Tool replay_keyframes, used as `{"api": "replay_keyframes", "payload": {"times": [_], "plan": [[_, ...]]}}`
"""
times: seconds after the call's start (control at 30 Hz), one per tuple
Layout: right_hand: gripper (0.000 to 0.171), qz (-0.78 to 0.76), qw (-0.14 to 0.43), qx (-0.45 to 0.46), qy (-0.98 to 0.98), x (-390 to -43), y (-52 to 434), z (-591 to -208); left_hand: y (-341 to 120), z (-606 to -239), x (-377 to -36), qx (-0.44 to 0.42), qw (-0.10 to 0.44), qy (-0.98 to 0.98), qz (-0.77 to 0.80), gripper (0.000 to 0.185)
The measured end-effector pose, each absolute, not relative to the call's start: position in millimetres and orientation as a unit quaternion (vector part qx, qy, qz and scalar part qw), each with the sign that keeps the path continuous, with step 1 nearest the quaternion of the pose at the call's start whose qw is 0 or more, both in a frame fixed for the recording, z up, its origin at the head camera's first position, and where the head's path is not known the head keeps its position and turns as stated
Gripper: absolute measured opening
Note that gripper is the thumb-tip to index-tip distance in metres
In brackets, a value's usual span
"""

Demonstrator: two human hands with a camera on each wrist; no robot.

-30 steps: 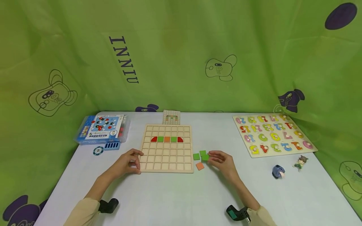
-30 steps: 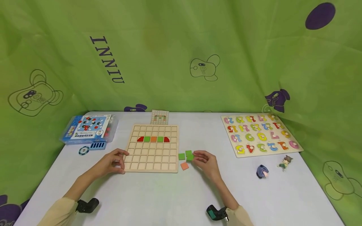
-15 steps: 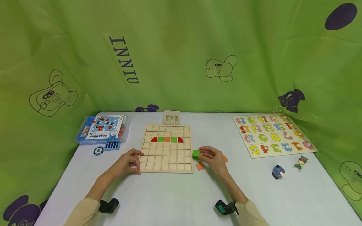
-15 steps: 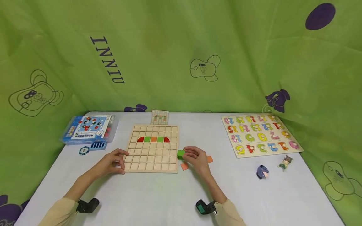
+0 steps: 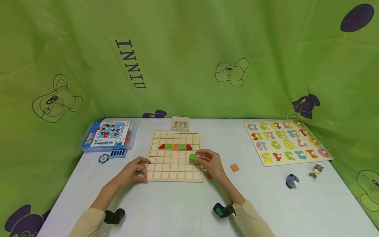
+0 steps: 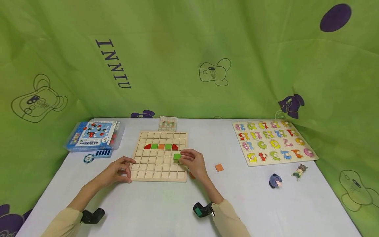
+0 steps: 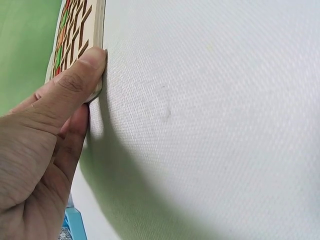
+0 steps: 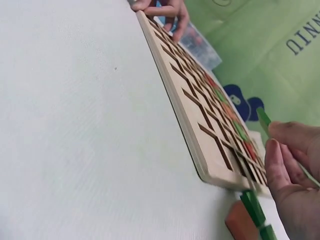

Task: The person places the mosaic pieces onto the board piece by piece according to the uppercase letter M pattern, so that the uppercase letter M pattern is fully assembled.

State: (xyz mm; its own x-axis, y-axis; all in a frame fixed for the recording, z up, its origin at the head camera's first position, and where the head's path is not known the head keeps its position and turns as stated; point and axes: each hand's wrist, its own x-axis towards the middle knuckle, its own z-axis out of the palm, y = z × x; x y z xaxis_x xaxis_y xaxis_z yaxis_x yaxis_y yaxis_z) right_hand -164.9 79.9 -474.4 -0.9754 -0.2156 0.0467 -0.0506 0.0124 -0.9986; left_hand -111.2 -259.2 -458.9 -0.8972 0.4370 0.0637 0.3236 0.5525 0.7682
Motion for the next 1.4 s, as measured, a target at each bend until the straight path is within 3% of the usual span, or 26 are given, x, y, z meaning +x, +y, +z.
{"api": "replay_keyframes", "payload": {"times": [0.37,0.73,1.2,1.4], "plan": [[0.033,-0.691,0.068,-0.133,0.708,-172,45,-472,-260,-460,-111,0.216,0.069,0.878,0.423,0.025],[0.032,-0.685,0.053,-0.162,0.708,-164,11,-444,-259,-457,-112,0.214,0.067,0.880,0.419,0.024],[0.029,-0.672,0.030,-0.198,0.713,-171,-21,-452,-258,-455,-111,0.219,0.065,0.876,0.425,0.023],[0.027,-0.650,-0.005,-0.197,0.734,-180,-36,-473,-258,-456,-111,0.215,0.064,0.876,0.428,0.022]]}}
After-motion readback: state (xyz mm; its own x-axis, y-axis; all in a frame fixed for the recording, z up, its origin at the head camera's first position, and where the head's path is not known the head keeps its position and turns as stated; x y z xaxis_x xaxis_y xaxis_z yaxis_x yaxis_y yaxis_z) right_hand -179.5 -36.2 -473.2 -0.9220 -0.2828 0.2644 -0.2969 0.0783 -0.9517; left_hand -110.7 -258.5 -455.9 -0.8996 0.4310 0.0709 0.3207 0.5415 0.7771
